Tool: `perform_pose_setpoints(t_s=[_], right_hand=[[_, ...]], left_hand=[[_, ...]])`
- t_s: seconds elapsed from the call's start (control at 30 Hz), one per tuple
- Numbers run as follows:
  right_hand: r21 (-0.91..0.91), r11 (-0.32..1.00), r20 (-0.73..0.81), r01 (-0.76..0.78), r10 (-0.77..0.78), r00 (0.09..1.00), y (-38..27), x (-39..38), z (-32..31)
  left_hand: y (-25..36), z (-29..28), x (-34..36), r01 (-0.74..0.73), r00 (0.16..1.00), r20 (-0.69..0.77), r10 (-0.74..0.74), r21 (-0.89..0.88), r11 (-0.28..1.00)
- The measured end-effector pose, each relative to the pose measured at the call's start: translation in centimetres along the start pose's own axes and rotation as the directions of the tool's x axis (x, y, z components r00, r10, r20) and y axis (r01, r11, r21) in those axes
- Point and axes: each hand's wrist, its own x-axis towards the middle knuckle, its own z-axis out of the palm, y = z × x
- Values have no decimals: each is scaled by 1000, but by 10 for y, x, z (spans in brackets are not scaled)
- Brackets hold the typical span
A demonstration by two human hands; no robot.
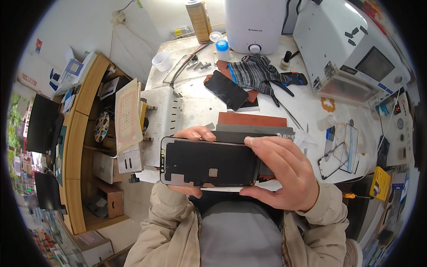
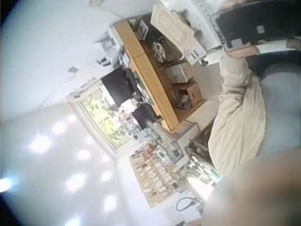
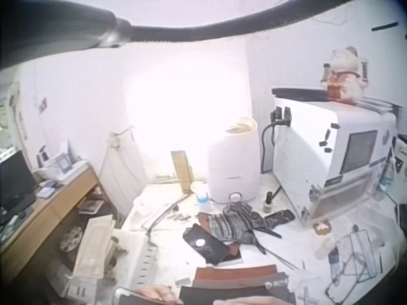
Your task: The person removes a protective film from a smartphone screen and places the device into a vacuum pressure machine. They then operate the machine's touchscreen interface to initiate a process.
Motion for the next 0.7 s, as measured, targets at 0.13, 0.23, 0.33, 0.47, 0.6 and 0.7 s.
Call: perform_pose_setpoints(t_s=[0.13, 0.23, 0.33, 0.47, 0.6, 0.7], right_hand=[[-8, 1000, 2, 2, -1, 1000, 0, 1, -1], [-12, 1000, 2, 0, 0, 1000, 0, 1, -1], [-13, 1000, 5, -2, 2, 1000, 0, 1, -2], [-17, 1000, 9, -6, 6, 1000, 0, 2, -2], [-22, 1000, 12, -2, 2, 1000, 0, 2, -3], [-25, 1000, 9, 9, -9, 1000, 1, 2, -3]], left_hand=[[0, 0, 2, -22, 999, 30, 22, -25, 999], [1, 1, 2, -11, 1000, 26, 11, -14, 1000], [1, 0, 3, -10, 999, 31, 11, -19, 1000], [1, 1, 4, -22, 999, 36, 23, -20, 1000], [1, 0, 5, -31, 998, 58, 33, -32, 999], [0, 0, 5, -35, 998, 56, 38, -51, 998]])
